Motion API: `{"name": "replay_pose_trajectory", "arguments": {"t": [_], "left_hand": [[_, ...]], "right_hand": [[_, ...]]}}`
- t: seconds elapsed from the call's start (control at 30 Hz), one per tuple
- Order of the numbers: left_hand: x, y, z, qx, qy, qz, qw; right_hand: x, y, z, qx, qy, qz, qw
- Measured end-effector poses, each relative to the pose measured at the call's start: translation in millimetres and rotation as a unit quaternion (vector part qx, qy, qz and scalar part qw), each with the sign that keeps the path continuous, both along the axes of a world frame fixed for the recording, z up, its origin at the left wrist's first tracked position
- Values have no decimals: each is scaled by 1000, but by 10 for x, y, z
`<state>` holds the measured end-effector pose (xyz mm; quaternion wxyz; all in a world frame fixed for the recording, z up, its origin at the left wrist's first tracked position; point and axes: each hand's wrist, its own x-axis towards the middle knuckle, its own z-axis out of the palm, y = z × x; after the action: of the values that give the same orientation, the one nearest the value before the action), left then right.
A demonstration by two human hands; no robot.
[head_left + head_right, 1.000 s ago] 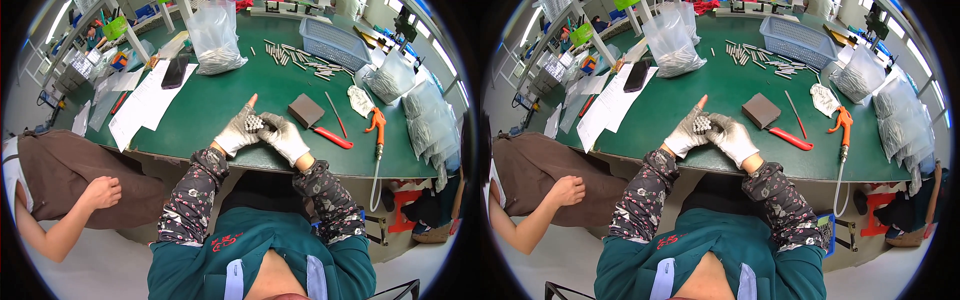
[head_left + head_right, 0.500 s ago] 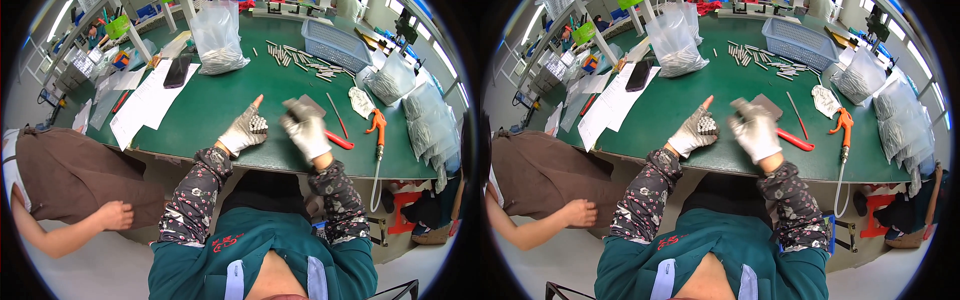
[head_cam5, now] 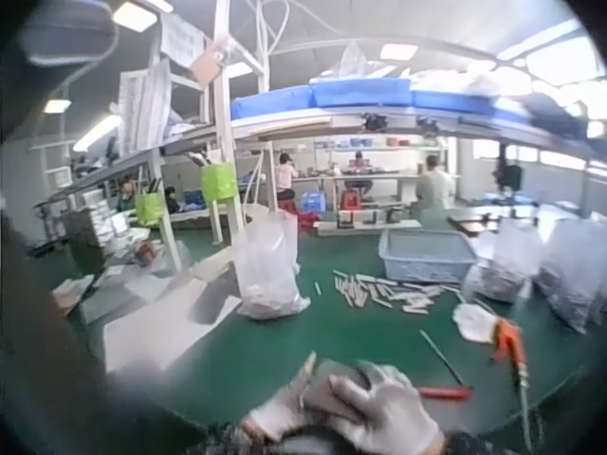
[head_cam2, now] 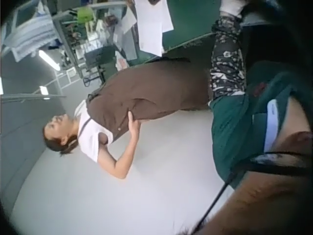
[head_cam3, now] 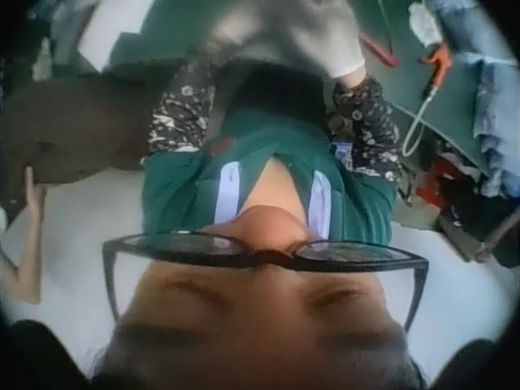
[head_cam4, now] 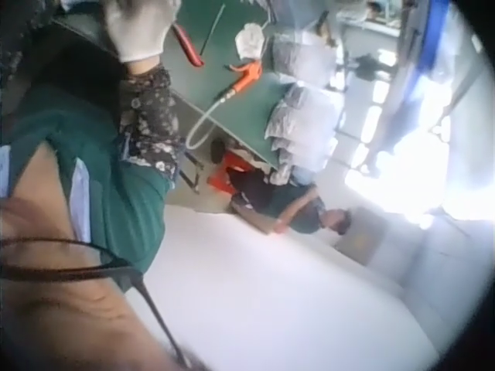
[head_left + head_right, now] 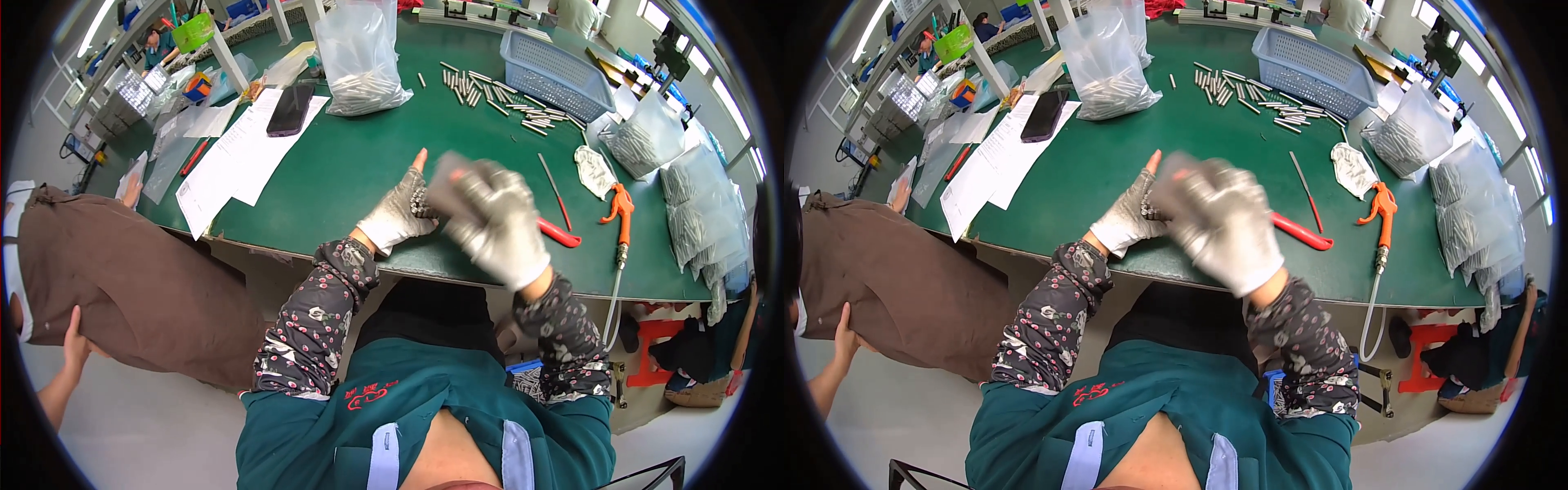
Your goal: Inspecting, cleaning with a foam block, and sorting small metal pins at a manufacturing workbench.
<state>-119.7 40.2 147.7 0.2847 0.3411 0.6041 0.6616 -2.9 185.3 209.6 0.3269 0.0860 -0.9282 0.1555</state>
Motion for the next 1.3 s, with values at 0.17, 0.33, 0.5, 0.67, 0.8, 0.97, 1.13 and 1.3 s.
{"name": "replay_pose_trajectory", "arguments": {"t": [0.17,0.33,0.5,0.67,0.8,0.97,1.13,1.3], "left_hand": [[17,10,9,-68,29,3,997],[-59,6,-94,-43,77,24,996],[-31,11,-39,-80,61,18,995],[-50,8,-39,-79,28,8,996],[-26,7,-48,-63,80,35,994],[-93,30,-144,-102,35,44,993],[-37,1,-112,-99,162,76,979],[-80,29,-163,-97,164,54,980]], "right_hand": [[-175,155,30,44,-26,-197,979],[-77,-113,-81,27,1,13,1000],[-180,47,87,19,6,-107,994],[-319,121,-25,101,19,-200,974],[-180,-116,-29,44,-25,18,999],[-318,114,20,59,-49,-201,977],[-330,155,-100,46,-20,-138,989],[-343,417,-371,73,-49,-166,982]]}}
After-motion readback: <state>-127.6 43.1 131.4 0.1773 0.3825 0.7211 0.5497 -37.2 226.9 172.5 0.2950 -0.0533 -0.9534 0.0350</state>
